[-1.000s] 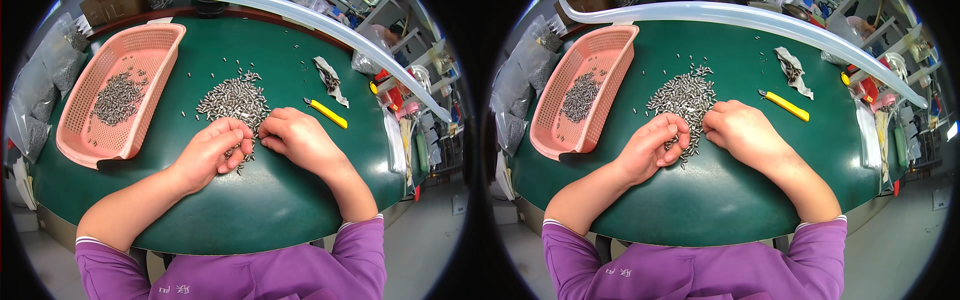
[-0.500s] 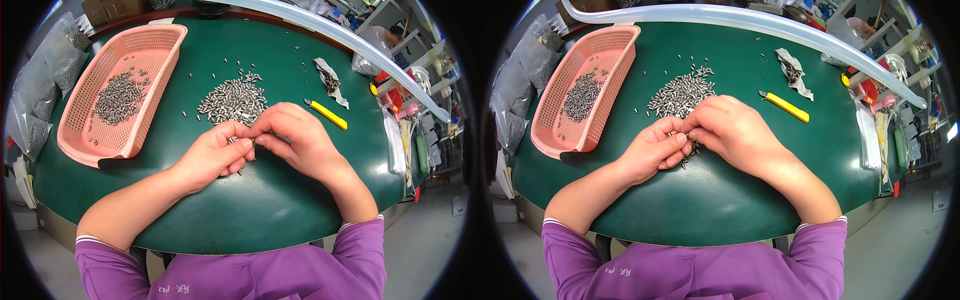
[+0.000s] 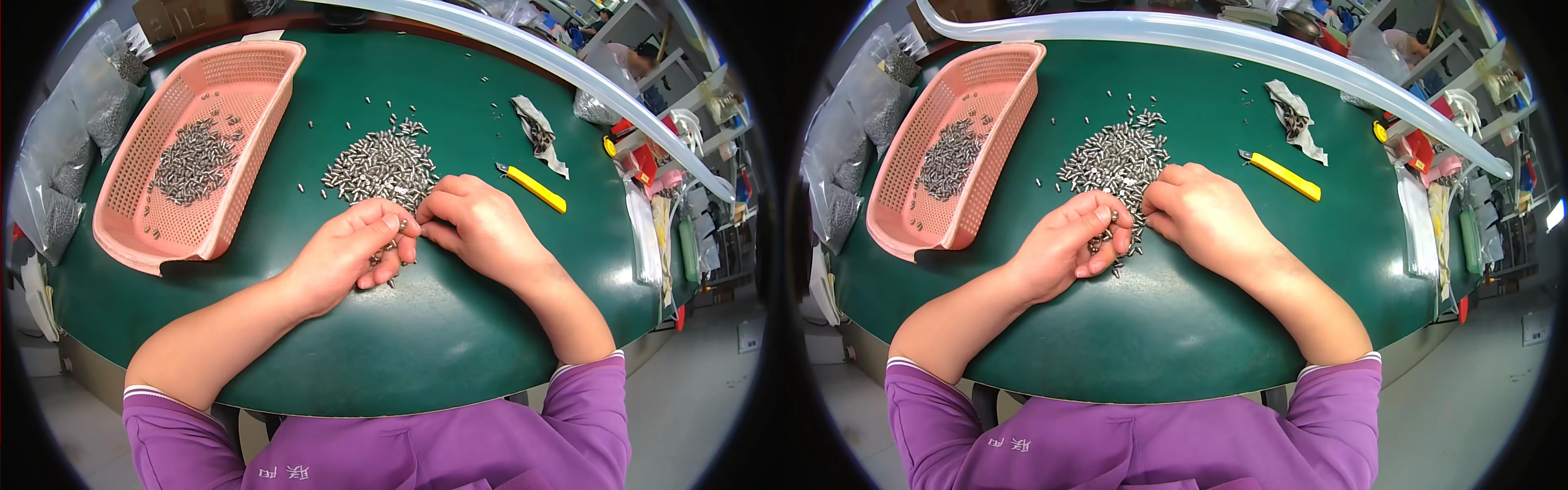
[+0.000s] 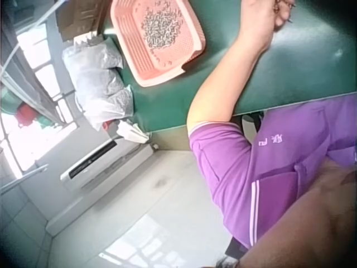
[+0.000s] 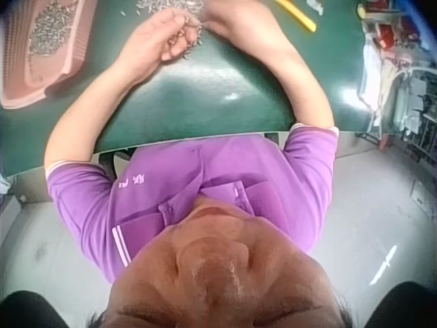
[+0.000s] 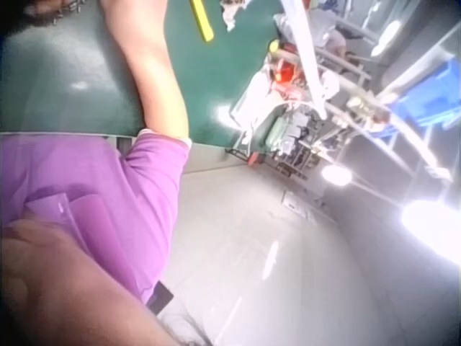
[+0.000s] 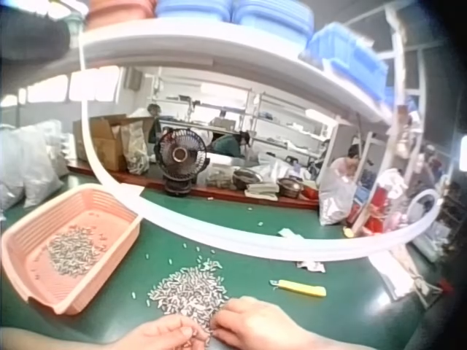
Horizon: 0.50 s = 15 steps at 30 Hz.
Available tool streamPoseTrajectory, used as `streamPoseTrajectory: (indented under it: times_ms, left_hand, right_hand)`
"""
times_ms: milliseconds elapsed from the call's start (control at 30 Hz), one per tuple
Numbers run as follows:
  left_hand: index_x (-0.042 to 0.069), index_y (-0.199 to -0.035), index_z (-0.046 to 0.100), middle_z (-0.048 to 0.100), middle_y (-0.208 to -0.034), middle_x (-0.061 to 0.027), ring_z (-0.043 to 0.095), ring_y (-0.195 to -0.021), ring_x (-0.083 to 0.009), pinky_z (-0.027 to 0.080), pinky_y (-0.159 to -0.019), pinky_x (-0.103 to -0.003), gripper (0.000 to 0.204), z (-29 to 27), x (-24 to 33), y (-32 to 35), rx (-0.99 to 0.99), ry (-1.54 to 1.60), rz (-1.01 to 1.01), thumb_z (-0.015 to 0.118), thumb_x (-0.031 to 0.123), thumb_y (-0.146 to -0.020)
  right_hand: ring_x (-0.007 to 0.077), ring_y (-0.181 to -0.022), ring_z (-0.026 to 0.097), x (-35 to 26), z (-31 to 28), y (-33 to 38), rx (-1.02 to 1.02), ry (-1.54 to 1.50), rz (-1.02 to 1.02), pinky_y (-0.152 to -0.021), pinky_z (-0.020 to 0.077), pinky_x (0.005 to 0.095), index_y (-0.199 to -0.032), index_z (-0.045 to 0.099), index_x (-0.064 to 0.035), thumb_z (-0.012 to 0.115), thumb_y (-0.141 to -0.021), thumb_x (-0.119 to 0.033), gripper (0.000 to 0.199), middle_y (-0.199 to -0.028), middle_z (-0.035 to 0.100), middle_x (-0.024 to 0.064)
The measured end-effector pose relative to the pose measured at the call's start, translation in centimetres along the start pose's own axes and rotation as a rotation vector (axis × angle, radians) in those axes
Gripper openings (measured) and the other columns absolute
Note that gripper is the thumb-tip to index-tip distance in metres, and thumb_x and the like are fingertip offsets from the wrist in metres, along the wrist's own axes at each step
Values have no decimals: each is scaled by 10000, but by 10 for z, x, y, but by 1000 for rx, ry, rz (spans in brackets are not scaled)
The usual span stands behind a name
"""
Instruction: The person is manually sorting small cylindrical metal pins on a green workbench.
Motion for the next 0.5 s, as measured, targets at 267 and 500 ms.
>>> streamPoseTrajectory:
  times_ms: [267, 500]
  left_hand:
    - [38, -1043, 505, 555, -846, -82, 433, -563, -82, 325, -458, -188, 217, 1, 2, 1, 11, 72, -2, 410, 223, -984]
    - [38, -1077, 498, 566, -860, -44, 451, -588, -46, 345, -473, -183, 206, -1, 0, 1, 16, 18, 1, 524, 196, -946]
  right_hand:
    - [235, -780, 581, -2, -10, -1, 15, -92, 43, -681, 483, 339, -826, 608, -52, 651, -757, -74, 85, -815, 581, 73]
    - [125, -736, 602, -9, -11, -1, 61, -583, 159, -629, 495, 258, -890, 634, -37, 656, -811, -71, 89, -854, 570, 58]
Point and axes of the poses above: each hand's wrist, its own y-axis away from the middle knuckle, its own z-axis out of the palm, x = y × z, the point moved 7 cm from there along -y, towards the middle knuckle
